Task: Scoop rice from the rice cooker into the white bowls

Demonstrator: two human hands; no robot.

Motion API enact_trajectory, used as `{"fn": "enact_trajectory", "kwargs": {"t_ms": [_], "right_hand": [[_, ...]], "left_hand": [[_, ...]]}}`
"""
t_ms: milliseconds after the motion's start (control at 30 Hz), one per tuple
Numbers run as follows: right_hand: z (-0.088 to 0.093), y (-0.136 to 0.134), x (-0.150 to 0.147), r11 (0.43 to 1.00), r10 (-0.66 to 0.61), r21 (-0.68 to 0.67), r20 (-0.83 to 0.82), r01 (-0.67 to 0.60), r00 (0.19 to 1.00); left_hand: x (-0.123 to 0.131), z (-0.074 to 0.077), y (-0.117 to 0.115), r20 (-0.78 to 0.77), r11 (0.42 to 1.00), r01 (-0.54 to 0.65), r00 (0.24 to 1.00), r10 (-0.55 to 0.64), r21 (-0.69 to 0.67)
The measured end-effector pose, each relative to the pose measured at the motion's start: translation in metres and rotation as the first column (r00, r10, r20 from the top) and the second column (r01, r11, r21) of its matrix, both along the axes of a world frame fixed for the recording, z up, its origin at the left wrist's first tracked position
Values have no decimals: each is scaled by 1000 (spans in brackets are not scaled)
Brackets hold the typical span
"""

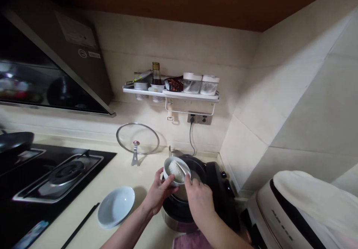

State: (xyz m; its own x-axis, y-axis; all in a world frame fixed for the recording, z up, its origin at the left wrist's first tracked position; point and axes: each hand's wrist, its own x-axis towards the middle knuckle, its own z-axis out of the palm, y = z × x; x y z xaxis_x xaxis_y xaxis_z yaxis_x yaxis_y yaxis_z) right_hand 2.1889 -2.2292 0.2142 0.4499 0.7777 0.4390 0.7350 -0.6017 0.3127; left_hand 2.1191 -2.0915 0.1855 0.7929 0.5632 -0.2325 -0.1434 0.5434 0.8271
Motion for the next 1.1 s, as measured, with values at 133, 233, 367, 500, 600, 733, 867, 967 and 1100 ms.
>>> {"fn": "enact_trajectory", "kwargs": {"t_ms": [133, 233, 367, 500, 600, 733, 867, 967, 1100], "right_hand": [[8, -10, 7, 965, 105, 244, -1, -101, 995], [13, -21, 1, 896, 200, 413, -56, -160, 978], [6, -28, -17, 866, 306, 453, -141, -213, 942], [-8, -17, -25, 878, 313, 413, -118, -240, 942], [-7, -7, -22, 883, 328, 386, -105, -265, 939], [3, -6, -17, 838, 373, 460, -90, -294, 923], [4, -11, -15, 810, 407, 500, -102, -308, 908], [1, -13, -15, 817, 435, 491, -178, -303, 883], [1, -19, -6, 812, 401, 560, -327, -166, 856]], "left_hand": [[-7, -3, 6, 31, 1000, -2, 1000, 2, -13], [-10, -6, 9, 41, 1000, -22, 999, 23, -22], [-14, -7, 9, 34, 997, -60, 998, 62, -51], [-20, -6, 7, 61, 997, -44, 997, 47, -62], [-26, -7, 6, 101, 997, -5, 995, 13, -80], [-34, -13, 10, 143, 996, 26, 990, -13, -90], [-41, -20, 19, 187, 997, -8, 982, 21, -71], [-47, -25, 25, 215, 997, -12, 976, 28, -71], [-58, -34, 35, 257, 997, 39, 966, -20, -72]]}}
